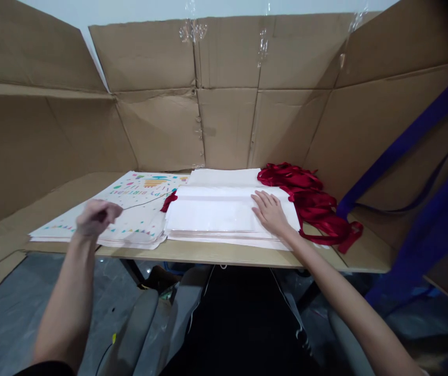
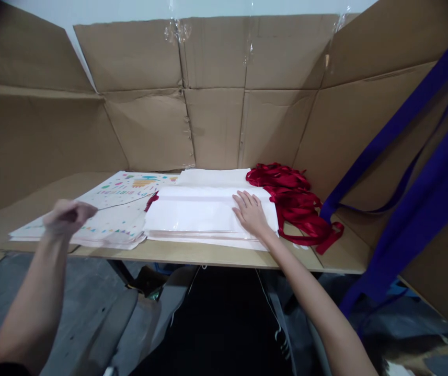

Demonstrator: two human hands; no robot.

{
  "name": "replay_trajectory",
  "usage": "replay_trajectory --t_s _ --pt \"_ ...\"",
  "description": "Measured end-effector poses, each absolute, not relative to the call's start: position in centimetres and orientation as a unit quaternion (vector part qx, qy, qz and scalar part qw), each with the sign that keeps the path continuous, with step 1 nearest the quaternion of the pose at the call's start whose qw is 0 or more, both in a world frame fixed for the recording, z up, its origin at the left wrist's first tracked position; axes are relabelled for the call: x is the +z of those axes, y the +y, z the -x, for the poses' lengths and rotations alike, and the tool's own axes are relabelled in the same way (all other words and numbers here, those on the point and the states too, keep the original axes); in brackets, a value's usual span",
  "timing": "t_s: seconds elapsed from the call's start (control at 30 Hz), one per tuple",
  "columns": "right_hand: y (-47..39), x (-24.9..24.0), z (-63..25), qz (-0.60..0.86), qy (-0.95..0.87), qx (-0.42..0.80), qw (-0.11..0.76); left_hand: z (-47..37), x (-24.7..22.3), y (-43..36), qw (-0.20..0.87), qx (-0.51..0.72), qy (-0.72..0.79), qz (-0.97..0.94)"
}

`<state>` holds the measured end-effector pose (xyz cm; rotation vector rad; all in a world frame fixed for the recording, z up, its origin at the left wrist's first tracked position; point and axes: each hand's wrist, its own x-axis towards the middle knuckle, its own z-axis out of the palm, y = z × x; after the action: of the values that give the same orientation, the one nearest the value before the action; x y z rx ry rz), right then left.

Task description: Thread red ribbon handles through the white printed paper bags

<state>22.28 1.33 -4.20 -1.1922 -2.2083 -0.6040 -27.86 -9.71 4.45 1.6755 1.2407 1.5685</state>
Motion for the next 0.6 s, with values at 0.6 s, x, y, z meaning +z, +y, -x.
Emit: replay_trajectory --t_s 0.6 --pt "1.4 -4.3 -22.3 0.447 -0.824 -0.214 0.275 24.6 -1.4 -3.8 0.347 0.346 0.582 -0.649"
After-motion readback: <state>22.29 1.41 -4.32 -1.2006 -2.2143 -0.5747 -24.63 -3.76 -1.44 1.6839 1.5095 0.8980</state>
